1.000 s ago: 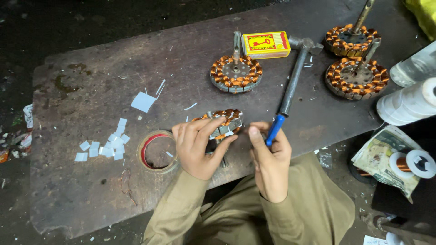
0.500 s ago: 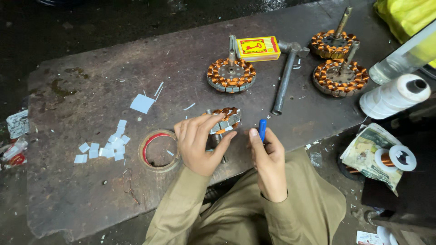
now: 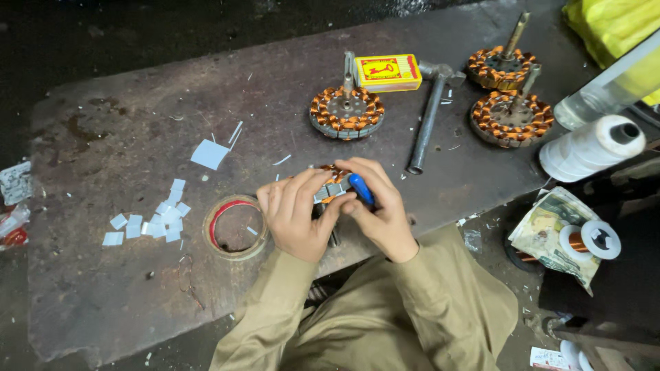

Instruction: The person inserts small white rectangular pieces into the slots of a copper-wound rotor using a blue-handled screwdriver to push them into place. They repeatedly pick up the pieces and use the tool to secure them within the rotor assembly.

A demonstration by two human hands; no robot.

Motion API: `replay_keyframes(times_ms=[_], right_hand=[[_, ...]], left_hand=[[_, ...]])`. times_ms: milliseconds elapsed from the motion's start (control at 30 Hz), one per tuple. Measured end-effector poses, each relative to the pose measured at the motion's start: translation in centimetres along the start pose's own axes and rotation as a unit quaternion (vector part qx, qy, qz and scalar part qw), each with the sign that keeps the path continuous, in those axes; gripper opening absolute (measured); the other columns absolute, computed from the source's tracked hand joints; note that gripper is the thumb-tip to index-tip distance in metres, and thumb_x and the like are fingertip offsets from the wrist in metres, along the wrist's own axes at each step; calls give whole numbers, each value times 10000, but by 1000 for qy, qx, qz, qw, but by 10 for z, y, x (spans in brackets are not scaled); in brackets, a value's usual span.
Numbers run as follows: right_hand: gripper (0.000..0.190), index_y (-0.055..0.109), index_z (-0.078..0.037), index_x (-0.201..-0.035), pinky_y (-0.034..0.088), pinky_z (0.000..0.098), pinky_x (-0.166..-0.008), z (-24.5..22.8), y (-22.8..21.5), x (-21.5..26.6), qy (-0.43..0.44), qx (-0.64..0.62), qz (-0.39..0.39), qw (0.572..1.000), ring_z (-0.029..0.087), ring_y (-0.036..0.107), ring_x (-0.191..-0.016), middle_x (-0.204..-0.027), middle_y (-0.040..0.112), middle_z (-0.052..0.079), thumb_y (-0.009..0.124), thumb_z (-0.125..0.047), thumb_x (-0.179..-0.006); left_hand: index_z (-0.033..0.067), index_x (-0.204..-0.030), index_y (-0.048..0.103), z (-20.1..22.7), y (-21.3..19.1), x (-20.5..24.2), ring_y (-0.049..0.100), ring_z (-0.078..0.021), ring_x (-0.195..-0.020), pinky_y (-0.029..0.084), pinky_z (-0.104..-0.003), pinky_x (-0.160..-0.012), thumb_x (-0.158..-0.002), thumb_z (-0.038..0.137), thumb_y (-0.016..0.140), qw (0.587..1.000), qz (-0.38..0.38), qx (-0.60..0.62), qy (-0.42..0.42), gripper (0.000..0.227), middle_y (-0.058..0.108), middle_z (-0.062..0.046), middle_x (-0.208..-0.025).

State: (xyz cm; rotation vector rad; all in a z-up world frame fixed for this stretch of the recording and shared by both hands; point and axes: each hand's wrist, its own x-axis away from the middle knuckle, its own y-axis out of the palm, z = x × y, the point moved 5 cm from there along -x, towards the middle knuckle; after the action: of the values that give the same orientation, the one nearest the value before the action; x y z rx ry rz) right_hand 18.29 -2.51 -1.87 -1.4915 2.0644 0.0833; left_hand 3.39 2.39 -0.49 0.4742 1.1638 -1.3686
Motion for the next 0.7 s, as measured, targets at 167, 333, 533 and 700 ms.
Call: replay_keyframes(times_ms=[167, 333, 533, 700], right_hand=[[649, 629, -22, -1353, 473, 344, -1106, 9, 2, 4, 7, 6, 36, 999, 253, 604, -1291, -1380, 601, 142, 654, -557, -987], [690, 645, -14, -1314, 505, 360, -1098, 13, 3, 4, 9, 21, 51, 998, 266, 639, -1272, -1365, 628, 152, 636, -622, -987], [737, 640, 3, -1326, 491, 378, -1130, 13, -2, 1, 36, -12, 13, 999, 279, 624, -1323, -1395, 618, 162, 672, -634, -957], [666, 599, 34, -1311, 396, 296, -703, 9, -19, 4, 146, -49, 136, 979, 169, 471, -809, -1247, 626, 140, 509, -570, -1046]], left_hand=[[104, -1180, 667, -3, 4, 1, 633, -234, -1007, 398, -436, -896, -859, 382, 858, 1000, -20, -12, -10, 465, 676, -27, -1101], [100, -1170, 658, -4, 5, 0, 623, -202, -970, 401, -421, -875, -840, 410, 892, 1000, -27, -12, -3, 509, 689, 0, -1102], [113, -1194, 660, -5, 3, -2, 623, -199, -987, 407, -414, -884, -837, 421, 899, 999, -42, -6, -10, 529, 687, 4, -1121], [127, -1224, 667, -6, 2, -4, 623, -205, -1004, 417, -413, -904, -804, 440, 899, 999, -53, 8, -9, 573, 686, 1, -1133]])
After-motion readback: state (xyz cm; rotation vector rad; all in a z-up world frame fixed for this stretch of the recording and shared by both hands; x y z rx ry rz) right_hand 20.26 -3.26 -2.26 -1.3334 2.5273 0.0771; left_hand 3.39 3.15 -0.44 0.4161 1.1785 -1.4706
